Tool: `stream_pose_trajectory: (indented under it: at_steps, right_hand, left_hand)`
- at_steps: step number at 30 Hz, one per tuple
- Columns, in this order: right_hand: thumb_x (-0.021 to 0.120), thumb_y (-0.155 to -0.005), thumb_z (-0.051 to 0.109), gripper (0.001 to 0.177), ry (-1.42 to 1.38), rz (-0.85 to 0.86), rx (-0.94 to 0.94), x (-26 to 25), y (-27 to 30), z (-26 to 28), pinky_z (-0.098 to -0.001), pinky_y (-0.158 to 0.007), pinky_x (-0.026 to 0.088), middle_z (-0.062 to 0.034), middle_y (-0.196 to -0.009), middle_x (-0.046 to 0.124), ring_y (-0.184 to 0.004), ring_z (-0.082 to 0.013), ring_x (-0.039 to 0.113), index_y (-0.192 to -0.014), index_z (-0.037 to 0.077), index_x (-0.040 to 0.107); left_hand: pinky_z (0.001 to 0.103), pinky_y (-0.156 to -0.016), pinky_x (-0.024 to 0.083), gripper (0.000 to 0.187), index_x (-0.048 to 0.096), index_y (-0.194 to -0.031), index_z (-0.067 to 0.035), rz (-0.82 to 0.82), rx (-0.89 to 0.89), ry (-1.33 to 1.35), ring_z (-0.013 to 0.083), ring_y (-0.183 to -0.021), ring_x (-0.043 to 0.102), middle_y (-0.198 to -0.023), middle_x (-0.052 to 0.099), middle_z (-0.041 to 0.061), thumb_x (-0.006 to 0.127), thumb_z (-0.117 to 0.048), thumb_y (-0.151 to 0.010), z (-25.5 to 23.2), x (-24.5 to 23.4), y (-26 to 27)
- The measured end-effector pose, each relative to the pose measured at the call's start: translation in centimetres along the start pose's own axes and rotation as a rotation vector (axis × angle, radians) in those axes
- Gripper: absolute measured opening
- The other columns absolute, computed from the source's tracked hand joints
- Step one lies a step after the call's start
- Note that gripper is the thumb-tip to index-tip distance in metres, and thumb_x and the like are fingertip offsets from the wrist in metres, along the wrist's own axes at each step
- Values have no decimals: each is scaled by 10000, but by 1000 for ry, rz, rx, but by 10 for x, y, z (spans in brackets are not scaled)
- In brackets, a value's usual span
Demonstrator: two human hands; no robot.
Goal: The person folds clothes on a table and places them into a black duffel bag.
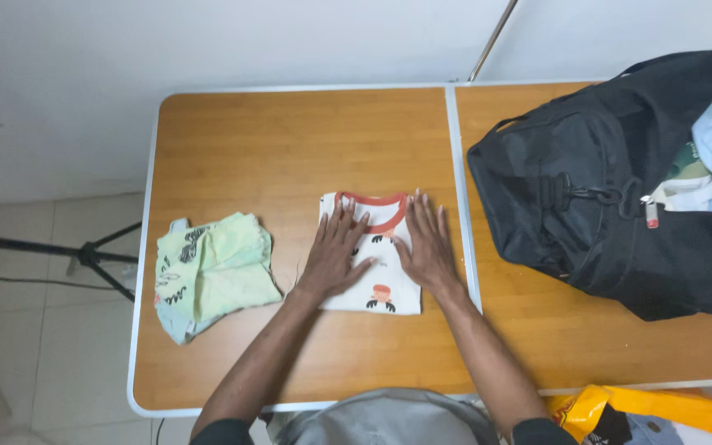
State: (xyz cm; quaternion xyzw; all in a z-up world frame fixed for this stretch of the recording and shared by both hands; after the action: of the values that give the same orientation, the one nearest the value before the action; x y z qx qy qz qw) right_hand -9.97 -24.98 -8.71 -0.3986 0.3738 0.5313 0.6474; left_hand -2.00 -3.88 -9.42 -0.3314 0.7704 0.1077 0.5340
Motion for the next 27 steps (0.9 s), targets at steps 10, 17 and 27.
stream_pose_trajectory:
  at_steps: [10, 17, 27]
  right_hand:
    - [508, -1018, 367, 677, -54, 198, 10, -10, 34, 38, -525, -1244, 62, -151, -1680, 187, -1553, -309, 154, -1582, 68, 284]
    - [457, -1029, 383, 636, -11, 171, 82, -11, 44, 33, -511, -1237, 40, -153, -1664, 204, -1546, -309, 135, -1573, 87, 308]
    - [643, -934, 205, 553, -223, -143, 119, -74, 83, 14, -516, -1212, 259, -170, -1577, 449, -1460, -336, 404, -1442, 26, 517]
  left_hand:
    - [534, -1244, 71, 898, 230, -1619, -91, 188, -36, 75, 383, -1563, 82, -1680, 110, 242, 571, -566, -938, -45, -10, 18]
    - [540, -1237, 91, 812, 350, -1574, -90, 116, -37, 26, 380, -1554, 122, -1673, 147, 234, 558, -581, -962, -37, -6, 28]
    - [565, -1230, 14, 902, 236, -1600, -16, 157, -97, 265, 414, -1576, 29, -1682, 91, 282, 631, -498, -947, -100, -5, 2]
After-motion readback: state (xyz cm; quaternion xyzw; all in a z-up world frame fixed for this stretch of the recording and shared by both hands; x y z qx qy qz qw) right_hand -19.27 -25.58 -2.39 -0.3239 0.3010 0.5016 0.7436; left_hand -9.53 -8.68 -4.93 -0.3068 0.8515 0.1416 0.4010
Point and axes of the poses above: each hand's wrist, its own y-axis away from the middle knuckle, its own x-axis out of the palm, z = x × y, the point moved 1 cm from there along -y, towards the middle knuckle
